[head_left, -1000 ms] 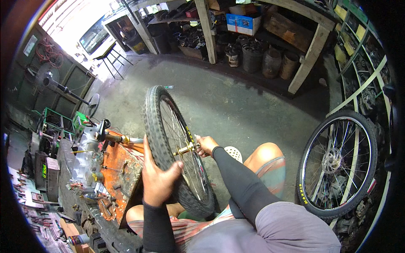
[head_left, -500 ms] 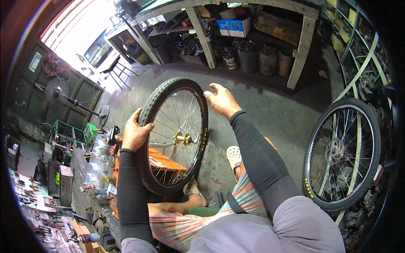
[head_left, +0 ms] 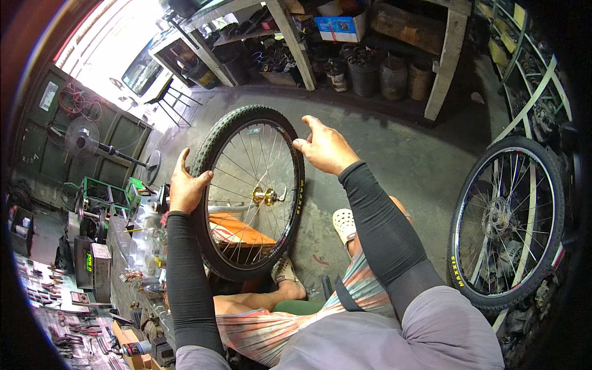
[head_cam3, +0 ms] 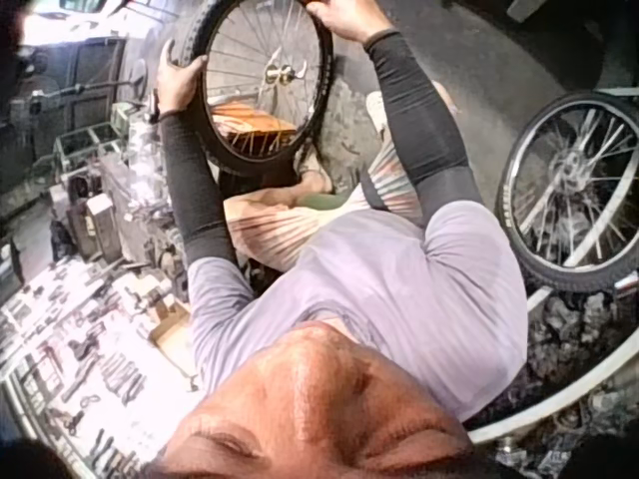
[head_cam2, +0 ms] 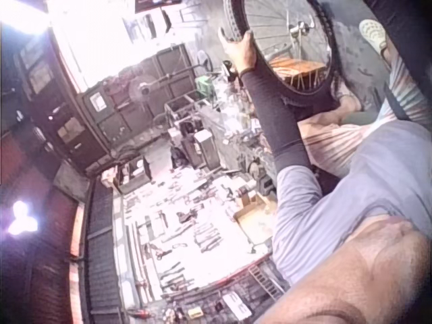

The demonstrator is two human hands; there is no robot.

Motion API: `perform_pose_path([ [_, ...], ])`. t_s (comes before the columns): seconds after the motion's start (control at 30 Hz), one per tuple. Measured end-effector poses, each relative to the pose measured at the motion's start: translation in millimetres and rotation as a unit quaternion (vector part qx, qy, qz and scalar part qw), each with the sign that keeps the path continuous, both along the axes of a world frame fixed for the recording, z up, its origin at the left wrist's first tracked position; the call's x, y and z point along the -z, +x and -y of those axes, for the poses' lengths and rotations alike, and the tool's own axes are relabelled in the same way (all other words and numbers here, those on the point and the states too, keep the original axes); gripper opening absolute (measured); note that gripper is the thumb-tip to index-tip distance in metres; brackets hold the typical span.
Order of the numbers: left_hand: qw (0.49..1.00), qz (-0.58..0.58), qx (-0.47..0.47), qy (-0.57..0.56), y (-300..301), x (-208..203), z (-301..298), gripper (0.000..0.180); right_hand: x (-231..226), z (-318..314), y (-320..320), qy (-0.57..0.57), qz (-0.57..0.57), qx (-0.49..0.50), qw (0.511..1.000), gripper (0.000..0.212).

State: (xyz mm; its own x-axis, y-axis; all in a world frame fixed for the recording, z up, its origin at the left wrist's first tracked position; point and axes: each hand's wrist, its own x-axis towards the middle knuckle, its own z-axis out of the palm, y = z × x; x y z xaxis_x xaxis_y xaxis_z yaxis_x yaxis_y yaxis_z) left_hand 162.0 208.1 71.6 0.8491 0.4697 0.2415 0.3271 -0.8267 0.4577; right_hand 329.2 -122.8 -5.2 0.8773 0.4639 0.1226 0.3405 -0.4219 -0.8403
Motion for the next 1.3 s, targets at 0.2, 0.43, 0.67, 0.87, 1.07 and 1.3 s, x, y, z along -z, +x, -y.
perform_pose_path([
  [0.2, 0.998, 0.015, 0.042, -0.049, 1, 3, -5, 0.089, -8, -3, -5, -0.004, -0.024, -0.034, 0.999, 0.070],
  [0.43, 0.989, 0.041, 0.081, -0.120, 4, 11, -11, 0.083, 2, -9, -6, -0.024, 0.021, -0.030, 0.999, 0.073],
  [0.67, 0.998, 0.020, 0.036, -0.037, 3, 8, 16, 0.092, 7, -5, -6, -0.049, 0.013, -0.054, 0.997, 0.075],
  [0.87, 0.996, 0.049, -0.038, -0.060, 2, 11, 41, 0.106, -2, -7, -12, -0.057, -0.001, -0.071, 0.996, 0.068],
  [1.07, 0.993, 0.045, -0.004, -0.113, 17, 14, 50, 0.105, 4, -18, -18, -0.028, 0.040, -0.090, 0.995, 0.074],
  [1.3, 0.976, 0.014, 0.047, -0.211, 63, 9, 87, 0.097, -7, -51, -59, 0.158, -0.085, -0.222, 0.958, 0.102],
])
